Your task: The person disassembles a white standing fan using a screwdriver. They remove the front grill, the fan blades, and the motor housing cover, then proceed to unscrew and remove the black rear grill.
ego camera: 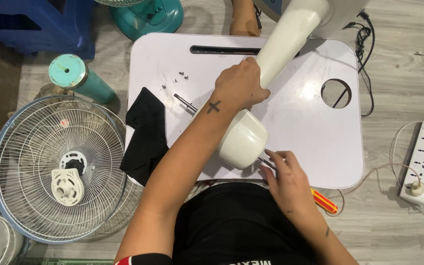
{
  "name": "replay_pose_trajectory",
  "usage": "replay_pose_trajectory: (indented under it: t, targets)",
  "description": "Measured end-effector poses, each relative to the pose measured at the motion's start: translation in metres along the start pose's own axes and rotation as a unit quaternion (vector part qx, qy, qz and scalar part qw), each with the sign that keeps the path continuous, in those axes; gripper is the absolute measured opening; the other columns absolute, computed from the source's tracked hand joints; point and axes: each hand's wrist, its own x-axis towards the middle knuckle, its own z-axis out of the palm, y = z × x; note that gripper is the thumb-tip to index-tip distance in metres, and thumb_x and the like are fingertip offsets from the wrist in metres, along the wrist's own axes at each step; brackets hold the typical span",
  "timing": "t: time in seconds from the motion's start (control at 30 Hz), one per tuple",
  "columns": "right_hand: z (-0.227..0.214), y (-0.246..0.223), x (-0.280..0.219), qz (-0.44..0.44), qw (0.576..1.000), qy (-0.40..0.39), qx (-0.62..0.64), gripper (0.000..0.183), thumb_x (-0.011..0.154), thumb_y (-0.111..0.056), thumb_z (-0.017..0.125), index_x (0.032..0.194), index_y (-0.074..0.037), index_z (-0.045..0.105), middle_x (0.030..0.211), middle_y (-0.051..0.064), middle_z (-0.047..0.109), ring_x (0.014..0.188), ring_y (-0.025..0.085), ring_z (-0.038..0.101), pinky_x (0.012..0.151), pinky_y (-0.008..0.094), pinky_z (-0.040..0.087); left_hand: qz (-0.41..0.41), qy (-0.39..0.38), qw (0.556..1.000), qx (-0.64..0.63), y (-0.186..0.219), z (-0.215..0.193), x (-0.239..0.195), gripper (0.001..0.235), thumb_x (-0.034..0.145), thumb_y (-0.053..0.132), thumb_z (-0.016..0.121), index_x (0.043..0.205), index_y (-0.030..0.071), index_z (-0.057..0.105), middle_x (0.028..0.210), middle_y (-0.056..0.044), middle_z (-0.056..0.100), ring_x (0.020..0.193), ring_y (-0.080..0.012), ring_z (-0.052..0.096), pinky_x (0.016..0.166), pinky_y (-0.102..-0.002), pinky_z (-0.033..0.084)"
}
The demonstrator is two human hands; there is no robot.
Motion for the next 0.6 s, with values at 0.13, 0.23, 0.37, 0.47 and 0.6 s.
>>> replay_pose_trajectory:
  t: [0.13, 0.23, 0.37, 0.47, 0.6]
  targets:
    - [0.003, -0.002, -0.002, -0.028, 0.999, -0.009, -0.034, 0.022, 0.095, -0.014, 0.061, 0.11, -0.001, 0.071, 0.1, 0.011, 0.07, 0.074, 0.029, 0.07, 0.07, 0.04, 0.056, -0.006, -0.01, 1.0, 0.001, 0.004, -0.008, -0.005, 0.044, 0.071, 0.03, 0.077, 0.1, 0.002, 0.06, 0.075, -0.008, 0.073, 0.057, -0.0251, 0.072, 0.057, -0.039, 0.059]
    - [0.004, 0.0, 0.001, -0.068, 0.994, 0.047, -0.065, 0.012, 0.092, -0.012, 0.069, 0.096, -0.003, 0.074, 0.077, 0.006, 0.06, 0.053, 0.021, 0.055, 0.053, 0.035, 0.049, -0.011, -0.016, 1.0, -0.001, 0.005, -0.008, -0.005, 0.046, 0.071, 0.031, 0.079, 0.102, 0.002, 0.06, 0.077, -0.008, 0.074, 0.06, -0.0253, 0.074, 0.059, -0.039, 0.06]
    - [0.008, 0.006, 0.003, -0.042, 0.998, 0.035, -0.044, 0.012, 0.089, -0.013, 0.073, 0.094, -0.003, 0.068, 0.086, 0.007, 0.061, 0.055, 0.018, 0.059, 0.051, 0.034, 0.052, -0.005, -0.012, 1.0, 0.009, 0.005, -0.008, -0.004, 0.049, 0.072, 0.034, 0.081, 0.103, 0.002, 0.06, 0.076, -0.008, 0.073, 0.057, -0.0241, 0.072, 0.056, -0.038, 0.06]
    - [0.005, -0.003, 0.001, -0.011, 0.999, 0.012, -0.03, 0.022, 0.091, -0.018, 0.069, 0.108, -0.004, 0.068, 0.105, 0.011, 0.061, 0.062, 0.022, 0.065, 0.058, 0.038, 0.055, -0.007, -0.023, 1.0, 0.011, 0.006, -0.011, -0.005, 0.05, 0.074, 0.035, 0.08, 0.103, 0.001, 0.059, 0.074, -0.008, 0.073, 0.053, -0.023, 0.071, 0.054, -0.037, 0.06]
    - [0.007, -0.004, 0.001, -0.013, 0.999, 0.02, -0.035, 0.017, 0.095, -0.013, 0.064, 0.105, -0.003, 0.074, 0.1, 0.01, 0.067, 0.065, 0.024, 0.067, 0.064, 0.039, 0.056, -0.002, -0.019, 1.0, -0.001, 0.006, -0.013, -0.007, 0.047, 0.073, 0.032, 0.08, 0.102, 0.001, 0.059, 0.073, -0.008, 0.073, 0.053, -0.0238, 0.072, 0.056, -0.037, 0.06]
